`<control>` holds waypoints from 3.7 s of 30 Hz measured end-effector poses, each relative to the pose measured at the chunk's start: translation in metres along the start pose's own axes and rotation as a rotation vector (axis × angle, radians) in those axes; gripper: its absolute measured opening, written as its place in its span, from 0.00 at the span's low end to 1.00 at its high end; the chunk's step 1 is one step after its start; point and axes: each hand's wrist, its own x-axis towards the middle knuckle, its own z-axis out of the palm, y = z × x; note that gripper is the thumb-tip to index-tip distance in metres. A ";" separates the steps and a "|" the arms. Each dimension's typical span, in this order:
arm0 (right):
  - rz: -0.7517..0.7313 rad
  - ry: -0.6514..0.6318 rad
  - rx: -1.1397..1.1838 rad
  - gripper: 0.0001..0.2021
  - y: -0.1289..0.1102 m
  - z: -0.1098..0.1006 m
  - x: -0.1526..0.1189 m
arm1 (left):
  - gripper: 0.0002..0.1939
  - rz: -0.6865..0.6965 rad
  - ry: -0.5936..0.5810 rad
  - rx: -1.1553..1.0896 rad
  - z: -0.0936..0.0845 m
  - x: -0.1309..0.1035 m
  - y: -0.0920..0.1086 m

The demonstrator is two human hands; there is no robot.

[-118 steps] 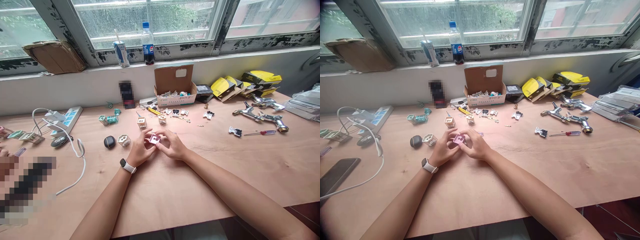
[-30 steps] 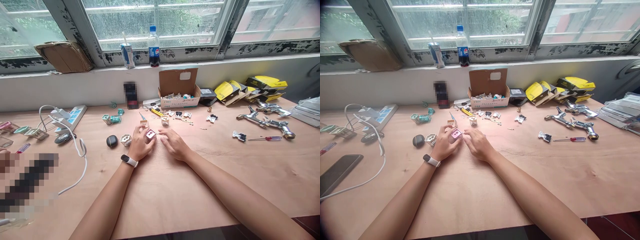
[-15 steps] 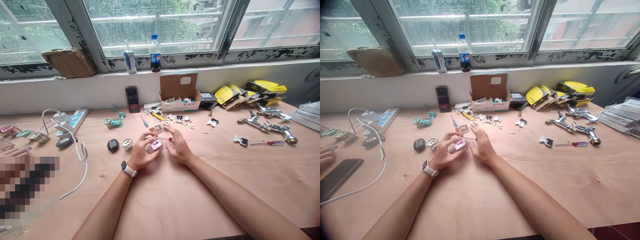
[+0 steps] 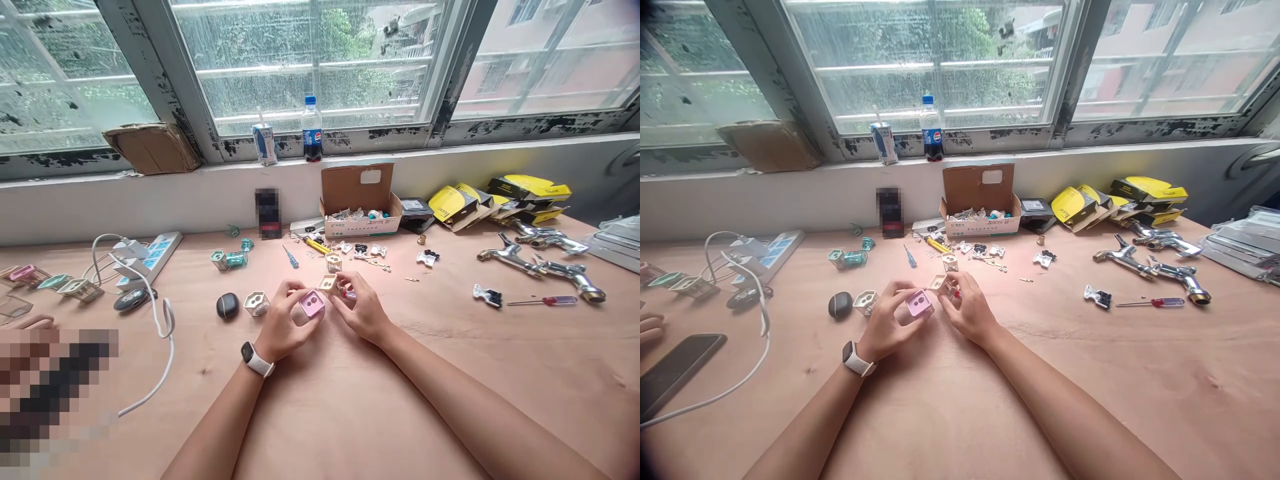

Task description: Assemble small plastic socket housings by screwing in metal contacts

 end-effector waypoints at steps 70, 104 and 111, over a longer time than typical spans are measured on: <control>0.177 -0.196 0.256 0.07 -0.023 -0.009 0.002 | 0.09 -0.141 -0.208 -0.328 0.016 -0.008 0.022; 0.238 -0.419 0.402 0.32 -0.010 -0.004 -0.002 | 0.15 -0.416 -0.215 -0.739 0.009 0.001 0.013; 0.167 -0.394 0.287 0.29 -0.009 -0.003 -0.006 | 0.17 -0.493 -0.164 -0.807 0.010 0.002 0.003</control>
